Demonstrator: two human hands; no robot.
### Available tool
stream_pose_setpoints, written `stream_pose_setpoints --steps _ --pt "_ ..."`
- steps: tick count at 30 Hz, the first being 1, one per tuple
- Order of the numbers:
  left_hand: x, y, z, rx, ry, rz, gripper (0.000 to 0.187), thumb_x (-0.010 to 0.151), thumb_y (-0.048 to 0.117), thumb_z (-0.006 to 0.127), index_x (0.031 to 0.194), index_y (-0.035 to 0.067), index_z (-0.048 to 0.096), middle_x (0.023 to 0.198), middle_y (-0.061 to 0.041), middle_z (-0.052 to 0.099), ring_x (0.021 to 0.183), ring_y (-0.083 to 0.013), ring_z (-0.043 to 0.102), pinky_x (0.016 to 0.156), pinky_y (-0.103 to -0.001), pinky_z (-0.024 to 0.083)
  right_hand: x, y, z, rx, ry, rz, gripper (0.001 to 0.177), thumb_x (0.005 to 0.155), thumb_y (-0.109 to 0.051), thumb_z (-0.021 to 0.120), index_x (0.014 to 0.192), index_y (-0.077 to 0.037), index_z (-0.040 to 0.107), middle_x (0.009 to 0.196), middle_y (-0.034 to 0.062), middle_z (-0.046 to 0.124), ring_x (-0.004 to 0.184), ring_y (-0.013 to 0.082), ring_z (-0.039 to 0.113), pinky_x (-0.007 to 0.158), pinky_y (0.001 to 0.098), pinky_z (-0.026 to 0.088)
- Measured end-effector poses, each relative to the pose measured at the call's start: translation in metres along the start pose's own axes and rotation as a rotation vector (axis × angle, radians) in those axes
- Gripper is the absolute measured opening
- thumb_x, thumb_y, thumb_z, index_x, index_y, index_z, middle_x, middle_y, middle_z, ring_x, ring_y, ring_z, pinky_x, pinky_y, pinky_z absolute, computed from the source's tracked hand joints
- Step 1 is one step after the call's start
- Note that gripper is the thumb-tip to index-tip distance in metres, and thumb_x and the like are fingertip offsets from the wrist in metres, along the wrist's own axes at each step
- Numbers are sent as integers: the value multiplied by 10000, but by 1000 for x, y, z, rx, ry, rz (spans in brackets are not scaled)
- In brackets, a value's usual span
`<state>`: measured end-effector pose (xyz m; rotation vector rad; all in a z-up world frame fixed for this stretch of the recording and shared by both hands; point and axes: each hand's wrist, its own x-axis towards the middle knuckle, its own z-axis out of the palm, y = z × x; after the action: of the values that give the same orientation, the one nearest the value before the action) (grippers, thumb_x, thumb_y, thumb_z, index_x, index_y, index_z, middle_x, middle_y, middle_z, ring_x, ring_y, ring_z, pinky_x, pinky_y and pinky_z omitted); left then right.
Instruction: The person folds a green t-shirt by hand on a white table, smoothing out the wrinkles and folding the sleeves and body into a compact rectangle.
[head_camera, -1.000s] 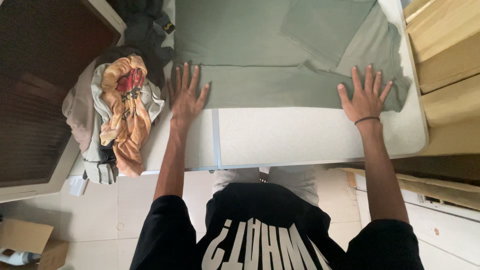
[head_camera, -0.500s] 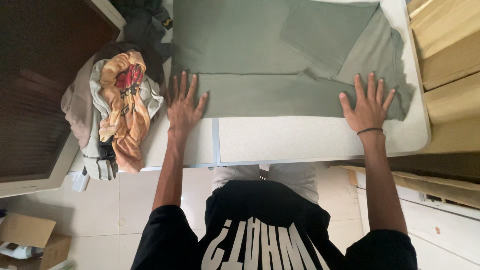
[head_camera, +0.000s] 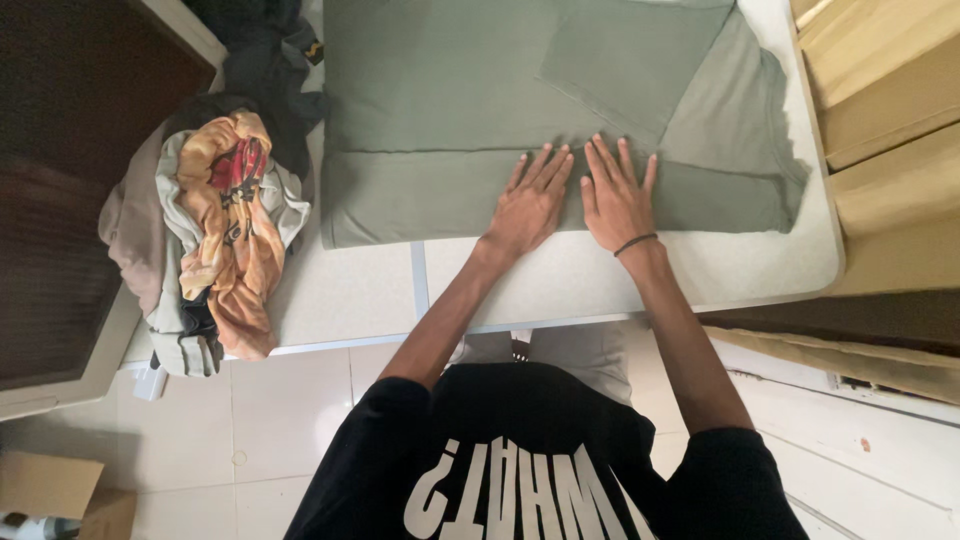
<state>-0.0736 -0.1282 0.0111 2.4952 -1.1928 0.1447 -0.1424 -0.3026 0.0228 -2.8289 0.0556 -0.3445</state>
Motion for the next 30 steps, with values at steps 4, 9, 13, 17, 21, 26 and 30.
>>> stream_pose_setpoints --steps 4,9,13,17,21,26,30 --pt "10 2 5 22 -16 -21 557 1061 256 421 1595 105 380 1680 -53 340 1570 -265 266 1294 -507 173 1 4 9 -7 12 44 542 1091 -319 441 1597 -124 430 1684 136 319 1552 404 236 1202 732 88" --pt "4 1 -2 51 -32 -38 570 1067 333 371 1626 224 352 1703 2 282 1587 -260 211 1298 -529 139 -2 4 -1 -34 -60 147 561 1062 -435 451 1590 -249 434 1694 173 249 1557 443 171 1180 761 46" --pt "3 3 -5 68 -40 -56 565 1076 366 364 1629 253 343 1710 0 256 1587 -274 200 1293 -557 129 -9 15 -11 -32 -54 178 648 1037 -566 432 1599 -244 402 1701 195 213 1553 446 131 1165 759 7" --pt "4 0 -1 93 -72 -93 570 1068 451 363 1619 306 327 1708 0 222 1581 -279 179 1282 -566 109 -24 49 -28 -61 -65 249 709 1034 -601 422 1634 -228 356 1698 213 208 1574 441 109 1186 743 -24" --pt "-1 -12 1 136 -67 -111 612 1067 555 360 1625 313 301 1711 -19 194 1578 -286 165 1285 -561 103 -36 88 -49 -69 -53 320 711 1045 -576 427 1632 -186 337 1695 248 200 1561 460 103 1208 689 -13" --pt "-26 -45 -11 127 -19 -171 638 1071 577 353 1643 303 282 1727 -42 189 1589 -296 164 1287 -551 106 -43 99 -50 -79 -36 332 708 1056 -551 433 1644 -166 349 1703 256 211 1566 469 130 1251 630 16" --pt "-51 -85 -33 128 3 -257 654 1079 571 363 1653 265 296 1722 -74 198 1586 -325 167 1280 -565 118 -43 96 -51 -57 -43 348 714 1049 -553 434 1642 -166 347 1698 255 205 1562 469 126 1246 628 6"
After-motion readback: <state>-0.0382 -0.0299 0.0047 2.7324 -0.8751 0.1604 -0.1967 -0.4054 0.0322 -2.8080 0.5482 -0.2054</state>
